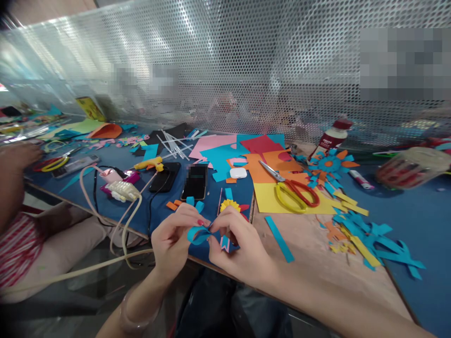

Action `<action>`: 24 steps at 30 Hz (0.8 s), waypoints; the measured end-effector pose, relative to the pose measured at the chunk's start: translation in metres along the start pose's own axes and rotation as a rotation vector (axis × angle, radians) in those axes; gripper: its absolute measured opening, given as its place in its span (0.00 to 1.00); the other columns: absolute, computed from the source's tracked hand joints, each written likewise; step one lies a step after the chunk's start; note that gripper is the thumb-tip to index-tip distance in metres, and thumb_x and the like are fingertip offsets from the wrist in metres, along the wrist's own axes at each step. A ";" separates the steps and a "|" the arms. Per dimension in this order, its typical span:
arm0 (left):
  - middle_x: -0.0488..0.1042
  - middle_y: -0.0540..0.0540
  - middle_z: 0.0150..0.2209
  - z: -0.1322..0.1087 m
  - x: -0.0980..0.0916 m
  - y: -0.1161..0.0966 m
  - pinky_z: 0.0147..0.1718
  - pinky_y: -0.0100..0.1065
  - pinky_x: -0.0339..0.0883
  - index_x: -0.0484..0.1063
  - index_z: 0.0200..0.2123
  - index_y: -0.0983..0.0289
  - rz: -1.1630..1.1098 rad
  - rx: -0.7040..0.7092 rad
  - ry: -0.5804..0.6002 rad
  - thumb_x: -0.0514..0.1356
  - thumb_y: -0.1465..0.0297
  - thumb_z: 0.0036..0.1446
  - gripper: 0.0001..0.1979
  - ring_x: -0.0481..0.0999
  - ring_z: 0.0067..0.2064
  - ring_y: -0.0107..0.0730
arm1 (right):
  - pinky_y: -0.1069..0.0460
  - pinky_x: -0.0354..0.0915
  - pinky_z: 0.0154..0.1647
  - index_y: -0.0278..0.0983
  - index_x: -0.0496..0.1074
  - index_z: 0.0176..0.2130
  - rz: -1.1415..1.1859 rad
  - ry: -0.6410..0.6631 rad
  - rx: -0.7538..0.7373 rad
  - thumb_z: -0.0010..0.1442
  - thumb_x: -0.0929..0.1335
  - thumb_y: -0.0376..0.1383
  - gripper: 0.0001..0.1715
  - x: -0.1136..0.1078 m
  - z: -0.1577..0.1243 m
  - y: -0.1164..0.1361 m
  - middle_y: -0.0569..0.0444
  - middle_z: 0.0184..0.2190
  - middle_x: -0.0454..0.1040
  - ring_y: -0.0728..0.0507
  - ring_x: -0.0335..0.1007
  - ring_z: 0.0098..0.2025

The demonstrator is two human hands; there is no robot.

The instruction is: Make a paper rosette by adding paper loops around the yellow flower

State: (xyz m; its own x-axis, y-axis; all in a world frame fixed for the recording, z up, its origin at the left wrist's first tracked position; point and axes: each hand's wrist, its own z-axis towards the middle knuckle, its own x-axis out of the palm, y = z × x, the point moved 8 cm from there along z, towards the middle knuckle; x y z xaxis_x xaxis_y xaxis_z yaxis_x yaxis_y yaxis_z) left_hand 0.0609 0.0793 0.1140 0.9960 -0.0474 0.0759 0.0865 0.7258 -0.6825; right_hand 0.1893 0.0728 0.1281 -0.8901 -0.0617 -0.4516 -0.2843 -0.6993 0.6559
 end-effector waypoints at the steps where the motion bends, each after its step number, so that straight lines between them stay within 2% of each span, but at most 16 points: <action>1: 0.80 0.53 0.33 0.000 0.000 0.000 0.37 0.39 0.68 0.75 0.35 0.60 0.004 -0.007 -0.002 0.62 0.78 0.56 0.07 0.76 0.36 0.36 | 0.57 0.55 0.22 0.40 0.61 0.36 -0.001 0.001 0.001 0.55 0.64 0.26 0.10 0.000 0.000 0.000 0.59 0.28 0.61 0.52 0.56 0.24; 9: 0.78 0.53 0.32 0.001 -0.002 -0.002 0.36 0.36 0.66 0.75 0.36 0.61 -0.025 -0.018 -0.027 0.61 0.80 0.55 0.09 0.74 0.36 0.34 | 0.56 0.55 0.22 0.40 0.60 0.36 0.006 0.000 0.014 0.55 0.65 0.26 0.11 0.000 -0.003 -0.001 0.58 0.28 0.61 0.52 0.56 0.25; 16: 0.74 0.52 0.31 -0.003 -0.006 0.010 0.35 0.30 0.65 0.74 0.35 0.62 0.045 -0.200 -0.073 0.62 0.76 0.56 0.05 0.71 0.35 0.29 | 0.57 0.53 0.20 0.40 0.62 0.35 0.077 0.001 0.104 0.58 0.64 0.27 0.08 0.003 -0.004 -0.010 0.58 0.28 0.60 0.52 0.56 0.24; 19: 0.74 0.52 0.33 -0.004 -0.008 0.015 0.34 0.29 0.65 0.73 0.41 0.61 0.092 -0.269 -0.098 0.62 0.73 0.56 0.08 0.72 0.35 0.29 | 0.56 0.54 0.21 0.39 0.62 0.34 0.120 0.009 0.167 0.58 0.64 0.28 0.06 0.004 -0.004 -0.015 0.59 0.27 0.60 0.51 0.56 0.24; 21: 0.75 0.53 0.34 -0.005 -0.007 0.019 0.35 0.30 0.66 0.73 0.44 0.61 0.117 -0.310 -0.084 0.62 0.71 0.57 0.10 0.73 0.35 0.30 | 0.56 0.54 0.21 0.39 0.62 0.33 0.142 0.015 0.204 0.58 0.64 0.29 0.05 0.006 -0.005 -0.017 0.59 0.26 0.58 0.51 0.56 0.24; 24: 0.76 0.54 0.36 -0.003 -0.007 0.022 0.36 0.31 0.65 0.75 0.40 0.60 0.182 -0.346 -0.041 0.61 0.69 0.58 0.07 0.72 0.37 0.32 | 0.55 0.54 0.21 0.39 0.62 0.33 0.193 0.022 0.267 0.59 0.64 0.31 0.04 0.008 -0.005 -0.023 0.60 0.25 0.57 0.51 0.55 0.24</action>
State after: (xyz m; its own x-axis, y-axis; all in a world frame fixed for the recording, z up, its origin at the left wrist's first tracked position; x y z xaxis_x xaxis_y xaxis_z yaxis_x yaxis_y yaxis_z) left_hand 0.0560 0.0931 0.0964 0.9947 0.0928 -0.0445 -0.0815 0.4451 -0.8917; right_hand 0.1910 0.0846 0.1063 -0.9296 -0.1922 -0.3144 -0.1970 -0.4617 0.8649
